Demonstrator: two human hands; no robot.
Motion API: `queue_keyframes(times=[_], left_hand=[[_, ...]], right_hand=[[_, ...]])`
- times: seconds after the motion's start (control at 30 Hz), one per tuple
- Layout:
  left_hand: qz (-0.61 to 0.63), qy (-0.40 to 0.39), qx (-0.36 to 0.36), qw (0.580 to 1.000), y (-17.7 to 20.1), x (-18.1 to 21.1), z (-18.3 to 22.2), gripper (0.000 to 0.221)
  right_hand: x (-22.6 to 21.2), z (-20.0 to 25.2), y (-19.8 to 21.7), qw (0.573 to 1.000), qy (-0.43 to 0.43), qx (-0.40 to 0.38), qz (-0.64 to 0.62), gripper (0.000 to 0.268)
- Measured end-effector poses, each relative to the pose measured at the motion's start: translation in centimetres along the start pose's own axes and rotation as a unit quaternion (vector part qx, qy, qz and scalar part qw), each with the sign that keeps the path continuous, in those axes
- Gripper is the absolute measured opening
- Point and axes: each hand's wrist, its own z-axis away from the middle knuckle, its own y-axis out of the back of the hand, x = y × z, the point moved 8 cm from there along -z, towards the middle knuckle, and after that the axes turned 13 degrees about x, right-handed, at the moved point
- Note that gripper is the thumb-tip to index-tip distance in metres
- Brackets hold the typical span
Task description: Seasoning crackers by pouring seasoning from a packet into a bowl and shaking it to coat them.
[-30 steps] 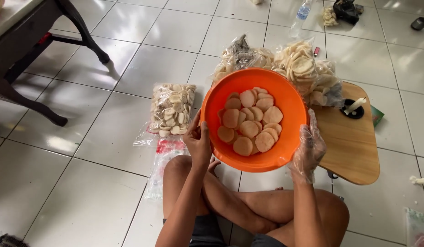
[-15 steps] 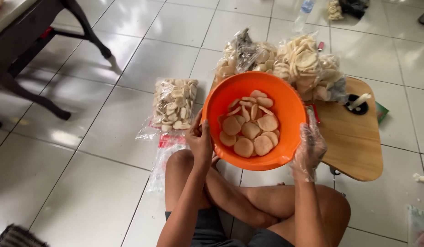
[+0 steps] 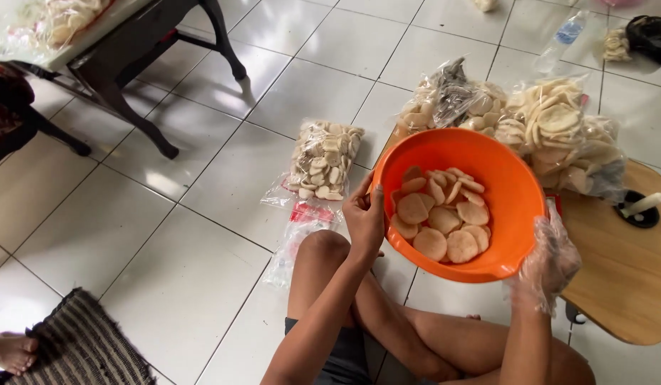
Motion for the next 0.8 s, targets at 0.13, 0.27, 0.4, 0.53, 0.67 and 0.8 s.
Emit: queue_keyframes(times=[0.13,0.27,0.4,0.53,0.67,0.8], left_hand=[[0.034,-0.049,-0.001,0.998,0.3,-0.8,-0.4,0.049],[-0.059,-0.059,0.025,0.996,1.2,-2.9,-0.8,0.049],[0.04,-0.049,0.009,0.998,1.2,-0.5,-0.8,0.049],[0.001,-0.052,0.034,0.998,1.4,-2.0,-2.0,0.047],[0.021,-0.043,0.014,0.999,1.1,-0.6,-2.1,0.05],[0.057,0.027,-0.007,0.998,0.9,-0.8,-2.0,0.053]], right_hand=[[-2.6,1.9,-1.1,0.999,0.021,-0.014,-0.021,0.048],[-0.3,-0.7,0.6,0.991,0.112,-0.042,0.063,0.052],[-2.0,1.2,-1.8,0.984,0.158,-0.083,0.007,0.051],[1.6,-1.2,-0.7,0.982,0.159,-0.077,0.059,0.047],[-2.0,2.0,-3.8,0.947,0.271,-0.151,0.079,0.043],[-0.3,1.5,-4.6,0.96,0.182,-0.175,0.122,0.042]])
